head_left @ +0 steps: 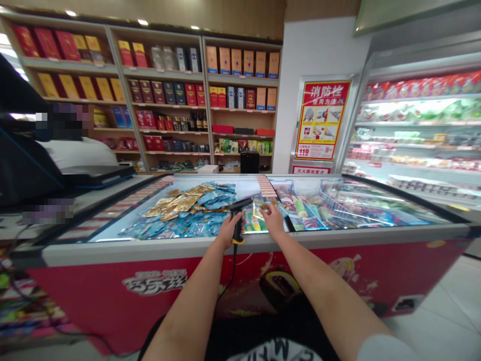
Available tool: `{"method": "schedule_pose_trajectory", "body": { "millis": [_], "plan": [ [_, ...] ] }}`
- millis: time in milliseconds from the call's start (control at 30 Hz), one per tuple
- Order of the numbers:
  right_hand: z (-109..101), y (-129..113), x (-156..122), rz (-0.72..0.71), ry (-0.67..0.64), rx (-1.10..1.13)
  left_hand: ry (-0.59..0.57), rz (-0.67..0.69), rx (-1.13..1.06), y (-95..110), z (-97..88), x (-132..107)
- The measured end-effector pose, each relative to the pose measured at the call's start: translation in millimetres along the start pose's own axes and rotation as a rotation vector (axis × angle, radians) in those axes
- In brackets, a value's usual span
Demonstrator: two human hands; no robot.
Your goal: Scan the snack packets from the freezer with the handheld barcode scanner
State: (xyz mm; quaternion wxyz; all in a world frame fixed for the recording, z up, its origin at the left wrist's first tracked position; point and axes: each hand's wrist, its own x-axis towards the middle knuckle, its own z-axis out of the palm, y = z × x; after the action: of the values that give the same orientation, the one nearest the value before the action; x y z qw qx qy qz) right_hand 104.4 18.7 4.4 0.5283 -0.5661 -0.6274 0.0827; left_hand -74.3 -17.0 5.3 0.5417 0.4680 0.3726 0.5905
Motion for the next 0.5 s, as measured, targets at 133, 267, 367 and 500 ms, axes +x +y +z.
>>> {"method": "schedule_pose_trajectory", "body": {
  "millis": [133,267,367,500],
  "plan": [
    [6,9,-4,0.066,-0.143,-0.088,0.011,0.002,0.005,1,0.3,-1],
    [7,15,3,0.166,-0.19,-0.169,0.011,-0.001,0.016,1,0.1,-1],
    [6,17,7,0.207,-0.202,-0.22,0.006,-0.004,0.015,1,0.4,-1],
    [7,17,6,0.196,-0.193,-0.249,0.006,-0.012,0.008,1,1.3,-1]
  ]
}}
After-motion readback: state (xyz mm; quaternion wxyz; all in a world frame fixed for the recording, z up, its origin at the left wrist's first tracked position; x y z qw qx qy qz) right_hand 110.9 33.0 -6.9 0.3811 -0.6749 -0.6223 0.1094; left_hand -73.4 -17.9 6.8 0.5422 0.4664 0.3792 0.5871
